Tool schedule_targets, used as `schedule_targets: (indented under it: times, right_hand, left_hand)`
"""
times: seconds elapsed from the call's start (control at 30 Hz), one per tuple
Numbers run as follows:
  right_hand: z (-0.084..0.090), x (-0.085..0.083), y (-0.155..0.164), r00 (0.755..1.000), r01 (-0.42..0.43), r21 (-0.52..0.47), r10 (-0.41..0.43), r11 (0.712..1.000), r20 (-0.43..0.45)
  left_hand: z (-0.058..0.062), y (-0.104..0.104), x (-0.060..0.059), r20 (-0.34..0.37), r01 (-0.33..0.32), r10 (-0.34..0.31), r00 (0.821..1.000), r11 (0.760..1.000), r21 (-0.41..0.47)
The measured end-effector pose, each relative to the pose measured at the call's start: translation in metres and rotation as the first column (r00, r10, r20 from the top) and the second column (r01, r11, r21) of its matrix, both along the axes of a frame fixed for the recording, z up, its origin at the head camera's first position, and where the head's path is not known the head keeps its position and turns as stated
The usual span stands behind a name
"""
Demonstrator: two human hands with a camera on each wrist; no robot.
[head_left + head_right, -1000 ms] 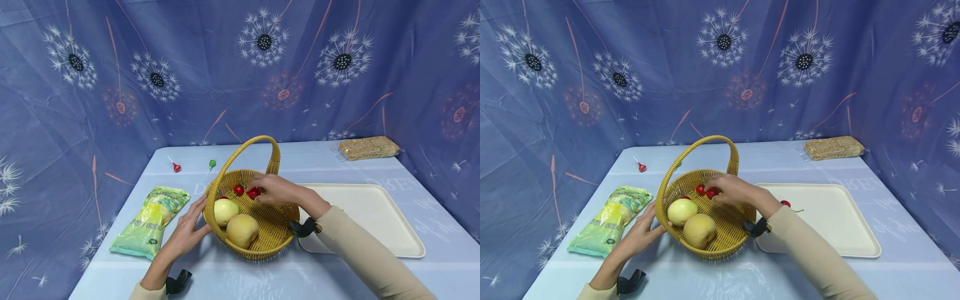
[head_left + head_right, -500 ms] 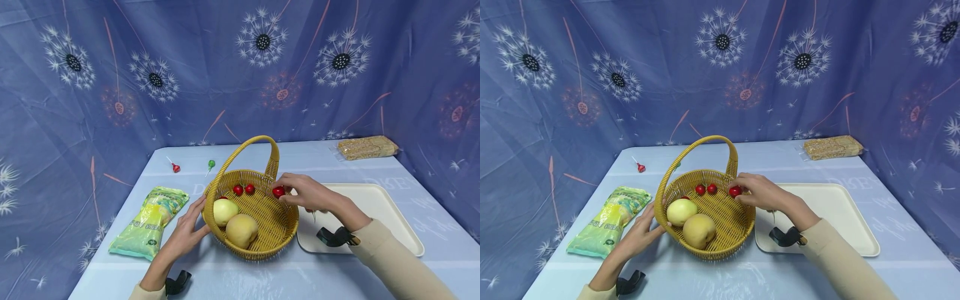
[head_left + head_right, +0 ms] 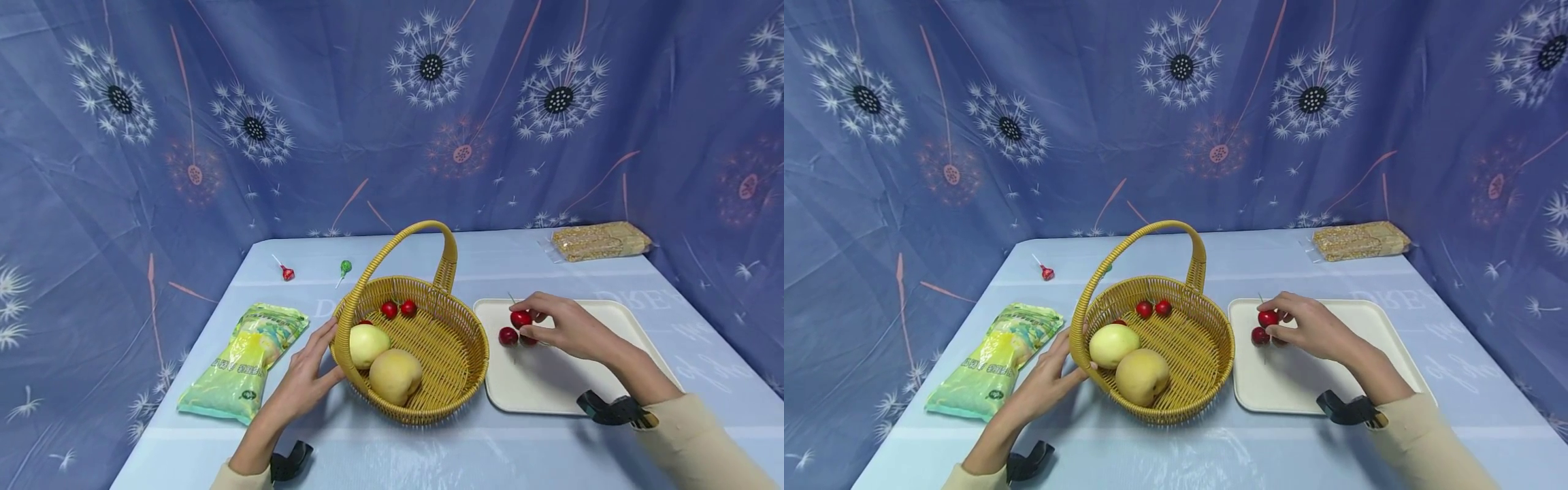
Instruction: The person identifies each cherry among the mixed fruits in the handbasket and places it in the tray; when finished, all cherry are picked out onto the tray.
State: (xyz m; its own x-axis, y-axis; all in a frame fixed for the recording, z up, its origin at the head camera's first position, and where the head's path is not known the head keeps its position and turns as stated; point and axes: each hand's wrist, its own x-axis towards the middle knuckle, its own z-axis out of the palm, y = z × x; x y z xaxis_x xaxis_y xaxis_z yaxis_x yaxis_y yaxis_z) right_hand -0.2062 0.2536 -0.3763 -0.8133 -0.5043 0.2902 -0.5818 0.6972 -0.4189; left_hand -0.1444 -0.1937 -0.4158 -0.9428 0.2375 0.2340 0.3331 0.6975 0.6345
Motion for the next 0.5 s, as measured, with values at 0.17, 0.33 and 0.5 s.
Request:
schedule_targets:
  times: [0.17,0.33,0.5]
  right_hand:
    - [-0.015,-0.003,0.026,0.997,0.071,0.025,-0.071,0.997,-0.013]
    - [-0.031,-0.007,0.044,0.995,0.104,0.029,-0.104,0.994,-0.002]
    - [-0.045,-0.011,0.055,0.988,0.142,0.031,-0.143,0.989,0.051]
  left_hand:
    - [0.001,0.000,0.001,0.004,-0.001,0.001,1.000,1.000,-0.001]
    - [0.001,0.000,0.001,0.008,-0.001,0.001,1.000,1.000,0.003]
    - [0.001,0.001,0.000,0.010,-0.003,0.003,1.000,1.000,-0.004]
